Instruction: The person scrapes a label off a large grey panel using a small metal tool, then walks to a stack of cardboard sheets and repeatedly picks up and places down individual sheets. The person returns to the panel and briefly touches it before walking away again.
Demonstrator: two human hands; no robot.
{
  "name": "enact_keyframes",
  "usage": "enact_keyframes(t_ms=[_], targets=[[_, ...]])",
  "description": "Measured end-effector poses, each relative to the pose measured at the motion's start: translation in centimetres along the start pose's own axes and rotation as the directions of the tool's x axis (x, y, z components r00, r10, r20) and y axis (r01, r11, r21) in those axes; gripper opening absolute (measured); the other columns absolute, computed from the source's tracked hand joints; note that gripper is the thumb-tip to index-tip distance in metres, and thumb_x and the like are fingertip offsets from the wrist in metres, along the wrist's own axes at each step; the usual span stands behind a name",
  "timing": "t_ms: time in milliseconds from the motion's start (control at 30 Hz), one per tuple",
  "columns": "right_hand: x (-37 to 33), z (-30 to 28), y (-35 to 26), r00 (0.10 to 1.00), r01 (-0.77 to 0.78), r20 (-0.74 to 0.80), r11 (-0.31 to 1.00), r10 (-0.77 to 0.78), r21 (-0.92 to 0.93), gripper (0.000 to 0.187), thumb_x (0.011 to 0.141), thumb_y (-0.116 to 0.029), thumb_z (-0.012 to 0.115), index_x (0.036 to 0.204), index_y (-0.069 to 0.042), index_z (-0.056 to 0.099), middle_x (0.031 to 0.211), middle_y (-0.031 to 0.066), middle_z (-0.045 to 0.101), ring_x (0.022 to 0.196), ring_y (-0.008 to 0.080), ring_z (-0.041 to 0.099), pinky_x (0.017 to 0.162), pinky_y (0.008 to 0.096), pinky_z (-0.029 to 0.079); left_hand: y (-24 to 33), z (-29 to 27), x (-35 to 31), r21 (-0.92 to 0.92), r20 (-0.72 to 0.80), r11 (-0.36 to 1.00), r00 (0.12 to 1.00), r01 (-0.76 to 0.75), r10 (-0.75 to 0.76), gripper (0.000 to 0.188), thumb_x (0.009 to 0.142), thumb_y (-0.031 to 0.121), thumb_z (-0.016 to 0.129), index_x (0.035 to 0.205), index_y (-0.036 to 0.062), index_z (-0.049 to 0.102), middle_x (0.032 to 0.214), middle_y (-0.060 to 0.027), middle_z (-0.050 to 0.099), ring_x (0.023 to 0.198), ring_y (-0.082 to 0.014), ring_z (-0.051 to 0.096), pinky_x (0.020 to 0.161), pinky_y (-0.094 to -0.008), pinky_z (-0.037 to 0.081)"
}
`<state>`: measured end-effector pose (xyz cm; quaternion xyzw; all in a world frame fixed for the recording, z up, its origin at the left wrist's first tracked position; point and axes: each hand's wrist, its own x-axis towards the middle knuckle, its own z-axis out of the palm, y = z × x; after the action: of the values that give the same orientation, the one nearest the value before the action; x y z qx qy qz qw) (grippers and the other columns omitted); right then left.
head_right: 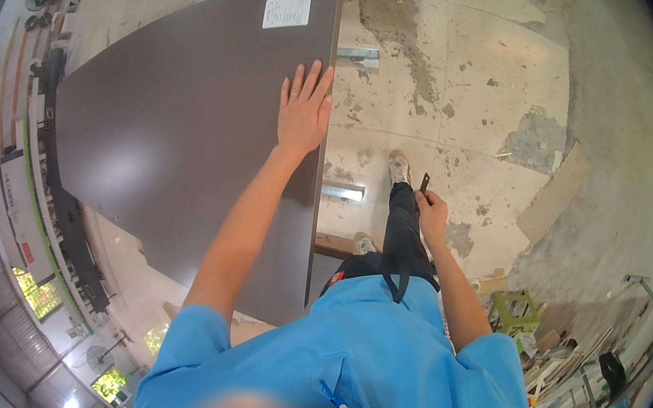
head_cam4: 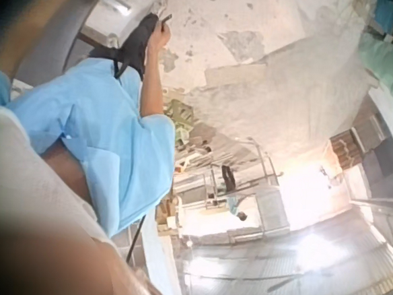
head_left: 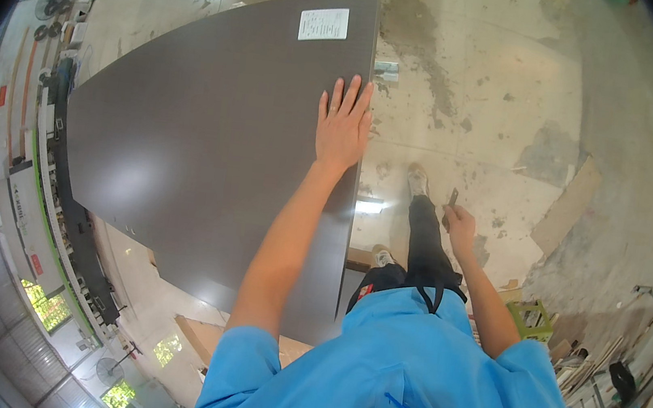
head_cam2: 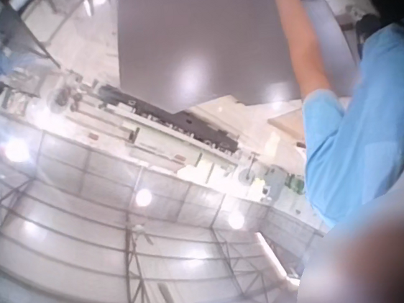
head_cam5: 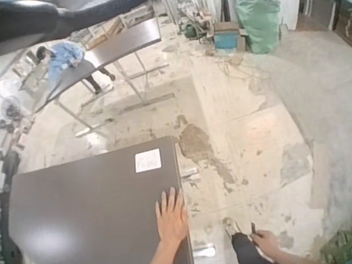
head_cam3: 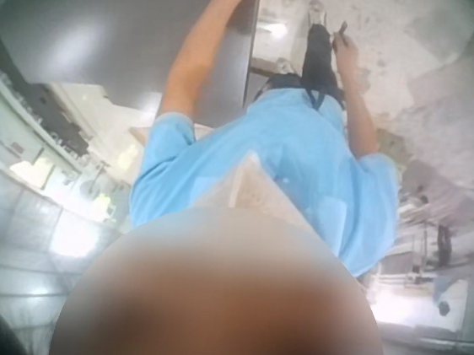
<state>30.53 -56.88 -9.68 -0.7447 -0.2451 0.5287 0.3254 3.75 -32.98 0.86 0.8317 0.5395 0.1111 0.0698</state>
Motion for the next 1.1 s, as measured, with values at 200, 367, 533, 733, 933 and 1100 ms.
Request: enact_keyframes(t_ms=[200,367,533,733,933,1100], targets=[[8.4,-0.7,-7.2,0.997,0.057,-0.050,0.991,-0.051,0.119,0.022,0.099,-0.020,0.066,0.088,-0.001,0.071,0.064,-0.0006,0.057,0.056,0.0061,0.048,0.051,0.0263,0.037,-1.9,2.2,14.3,0.056,-0.059,0.997,0.997,-0.047,0.051,0.057,0.106,0.026,0.043,0.159,0.0107,0.033,0.165,-0.0105,0.032,0.153,-0.0325,0.026,0.125,-0.0504,0.020],[14.2,2.4,-16.5,0.951,0.305,-0.049,0.952,-0.306,-0.018,0.022,0.098,-0.020,0.067,0.095,0.001,0.068,0.070,0.0042,0.058,0.063,0.0101,0.052,0.058,0.0276,0.042,-2.2,3.1,19.2,0.096,-0.059,0.993,0.996,-0.065,0.071,0.059,0.104,0.022,0.047,0.158,0.0052,0.031,0.165,-0.0136,0.030,0.152,-0.0362,0.028,0.123,-0.0515,0.024],[18.4,10.6,-25.8,0.829,0.547,0.036,0.823,-0.558,0.157,0.024,0.099,-0.018,0.065,0.116,-0.002,0.069,0.082,0.0083,0.062,0.072,0.0169,0.054,0.070,0.0311,0.047,-0.8,1.9,11.8,-0.021,-0.004,1.000,1.000,-0.012,0.012,0.063,0.101,0.017,0.048,0.159,0.0010,0.029,0.163,-0.0184,0.032,0.152,-0.0372,0.028,0.124,-0.0521,0.022],[21.2,13.3,-29.9,0.396,0.909,0.411,0.414,-0.821,-0.049,0.029,0.100,-0.021,0.063,0.128,-0.014,0.069,0.087,0.0064,0.060,0.082,0.0239,0.059,0.075,0.0366,0.049,2.9,-2.3,-7.6,0.003,0.249,0.991,0.960,0.133,-0.129,0.060,0.100,0.028,0.053,0.153,0.0035,0.044,0.162,-0.0162,0.036,0.150,-0.0416,0.030,0.120,-0.0593,0.022],[27.0,14.5,-31.8,0.291,0.948,0.446,0.316,-0.846,-0.019,0.031,0.101,-0.029,0.060,0.128,-0.016,0.069,0.088,0.0067,0.061,0.085,0.0256,0.059,0.077,0.0385,0.050,2.8,-1.3,-14.3,0.024,0.230,0.986,0.959,0.166,-0.167,0.056,0.100,0.033,0.055,0.150,0.0077,0.050,0.162,-0.0111,0.039,0.151,-0.0393,0.029,0.121,-0.0587,0.021],[32.7,15.0,-36.5,0.351,0.933,0.277,0.312,-0.894,-0.178,0.026,0.101,-0.026,0.061,0.121,-0.014,0.073,0.086,0.0067,0.063,0.082,0.0266,0.061,0.073,0.0383,0.050,2.9,-1.3,-14.2,0.016,0.211,0.986,0.963,0.167,-0.167,0.054,0.101,0.034,0.054,0.149,0.0096,0.052,0.160,-0.0101,0.041,0.151,-0.0381,0.030,0.121,-0.0581,0.022]])
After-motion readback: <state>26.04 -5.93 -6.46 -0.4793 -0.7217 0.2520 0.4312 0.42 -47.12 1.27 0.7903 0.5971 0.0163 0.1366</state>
